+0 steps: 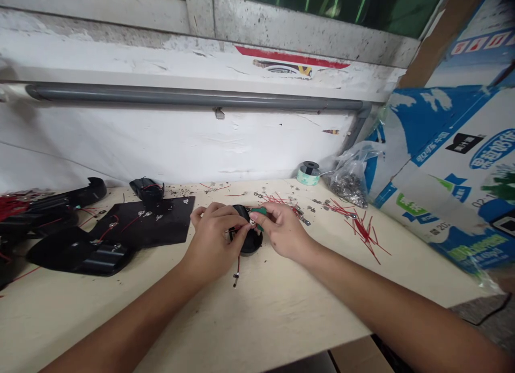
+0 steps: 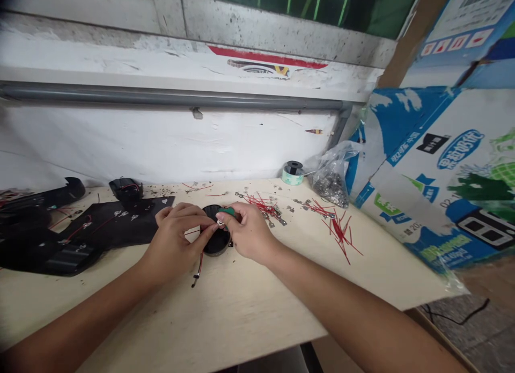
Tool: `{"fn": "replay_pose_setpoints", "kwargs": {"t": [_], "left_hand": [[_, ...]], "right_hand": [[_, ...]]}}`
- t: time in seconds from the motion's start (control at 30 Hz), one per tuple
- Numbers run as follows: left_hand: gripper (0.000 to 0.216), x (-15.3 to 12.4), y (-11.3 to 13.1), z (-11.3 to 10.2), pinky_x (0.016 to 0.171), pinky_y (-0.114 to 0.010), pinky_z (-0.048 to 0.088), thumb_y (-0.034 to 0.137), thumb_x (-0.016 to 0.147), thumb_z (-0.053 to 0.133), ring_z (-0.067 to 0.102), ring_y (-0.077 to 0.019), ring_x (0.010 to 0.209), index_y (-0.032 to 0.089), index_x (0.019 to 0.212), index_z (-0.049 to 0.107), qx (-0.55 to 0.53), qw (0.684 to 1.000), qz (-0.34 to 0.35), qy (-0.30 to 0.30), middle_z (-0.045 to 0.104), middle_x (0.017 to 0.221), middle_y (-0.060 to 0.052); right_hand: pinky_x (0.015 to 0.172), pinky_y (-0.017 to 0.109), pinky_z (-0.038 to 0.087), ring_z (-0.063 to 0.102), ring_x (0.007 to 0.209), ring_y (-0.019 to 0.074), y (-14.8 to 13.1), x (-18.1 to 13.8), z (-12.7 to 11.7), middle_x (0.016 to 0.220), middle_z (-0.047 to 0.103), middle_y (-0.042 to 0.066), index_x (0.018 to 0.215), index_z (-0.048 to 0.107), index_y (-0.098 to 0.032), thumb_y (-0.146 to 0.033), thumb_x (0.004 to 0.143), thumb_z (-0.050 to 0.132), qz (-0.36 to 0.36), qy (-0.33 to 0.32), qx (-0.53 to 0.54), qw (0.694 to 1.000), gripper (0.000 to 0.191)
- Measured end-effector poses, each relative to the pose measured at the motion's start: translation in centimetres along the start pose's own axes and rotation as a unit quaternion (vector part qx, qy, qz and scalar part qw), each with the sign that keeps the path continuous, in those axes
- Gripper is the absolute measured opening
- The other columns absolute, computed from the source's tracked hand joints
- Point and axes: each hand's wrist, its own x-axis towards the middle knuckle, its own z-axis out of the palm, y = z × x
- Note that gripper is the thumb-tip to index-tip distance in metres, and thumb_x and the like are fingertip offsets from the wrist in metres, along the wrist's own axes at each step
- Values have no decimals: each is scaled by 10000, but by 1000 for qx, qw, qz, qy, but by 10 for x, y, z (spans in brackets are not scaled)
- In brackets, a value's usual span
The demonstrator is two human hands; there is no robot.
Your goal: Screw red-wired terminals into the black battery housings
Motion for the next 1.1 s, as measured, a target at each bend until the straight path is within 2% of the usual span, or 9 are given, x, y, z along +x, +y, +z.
{"fn": "replay_pose_setpoints", "kwargs": {"t": [0.13, 0.23, 0.37, 0.57, 0.77, 0.87, 0.97, 1.07, 1.1], "left_hand": [[195, 0, 1, 1, 875, -462, 251, 277, 881, 577, 571, -224, 895, 269, 761, 731, -6, 1000, -8, 8, 709, 838, -18], [136, 2, -3, 4, 901, -457, 334, 314, 858, 613, 600, -224, 900, 250, 823, 728, -80, 994, -68, 22, 708, 864, -28], [308, 7, -12, 8, 868, -382, 466, 395, 744, 751, 647, -226, 938, 201, 981, 718, -265, 943, -200, 30, 723, 922, -54], [241, 7, -15, 14, 834, -354, 509, 401, 758, 746, 676, -221, 901, 189, 871, 760, -398, 887, -234, 0, 762, 931, -69], [244, 9, -15, 12, 751, -301, 502, 401, 753, 748, 670, -193, 811, 174, 839, 753, -405, 874, -268, -7, 763, 865, -61], [245, 9, -18, 12, 716, -289, 486, 396, 752, 739, 663, -192, 789, 162, 821, 751, -358, 889, -285, -9, 757, 840, -66], [263, 10, -21, 13, 654, -289, 474, 404, 747, 728, 655, -193, 724, 155, 828, 750, -321, 897, -303, -9, 749, 802, -67], [272, 9, -22, 13, 623, -301, 478, 409, 751, 712, 659, -202, 693, 152, 832, 751, -302, 901, -310, -16, 749, 802, -74], [268, 9, -22, 13, 636, -308, 487, 406, 755, 707, 666, -208, 706, 152, 829, 753, -297, 904, -307, -16, 752, 813, -77]], "right_hand": [[547, 246, 326, 415, 591, 126, -2, -1, 1, 612, 475, -30, 658, 519, -180, -343, 875, 616, -15, 14, -23, 1000, 288], [562, 248, 357, 451, 612, 135, -3, 0, 1, 634, 511, -16, 674, 542, -178, -380, 880, 611, -10, 37, -19, 999, 297], [608, 268, 408, 516, 662, 155, -3, 2, -1, 693, 579, 15, 714, 598, -170, -441, 890, 594, 4, 59, 10, 998, 323], [631, 278, 423, 514, 670, 150, -6, -1, 3, 709, 589, 13, 764, 654, -167, -406, 879, 633, 7, 16, 30, 999, 266], [714, 301, 471, 587, 723, 165, -5, 0, 0, 747, 642, 32, 783, 652, -170, -384, 906, 602, -28, 67, 10, 997, 253], [744, 320, 491, 630, 756, 175, 4, 3, -8, 853, 679, 53, 967, 662, -176, -354, 926, 564, -22, 78, -11, 997, 207], [771, 331, 478, 631, 820, 182, 8, 5, -15, 970, 686, 56, 1114, 635, -208, -244, 927, 506, -18, 72, -123, 990, 229], [741, 319, 448, 610, 808, 201, 6, 5, -16, 818, 684, 47, 806, 672, -185, -221, 874, 559, 8, 22, -221, 975, 137], [693, 308, 437, 597, 743, 197, 5, 4, -15, 724, 661, 38, 699, 646, -183, -246, 868, 574, 24, 1, -228, 973, 194]]}}
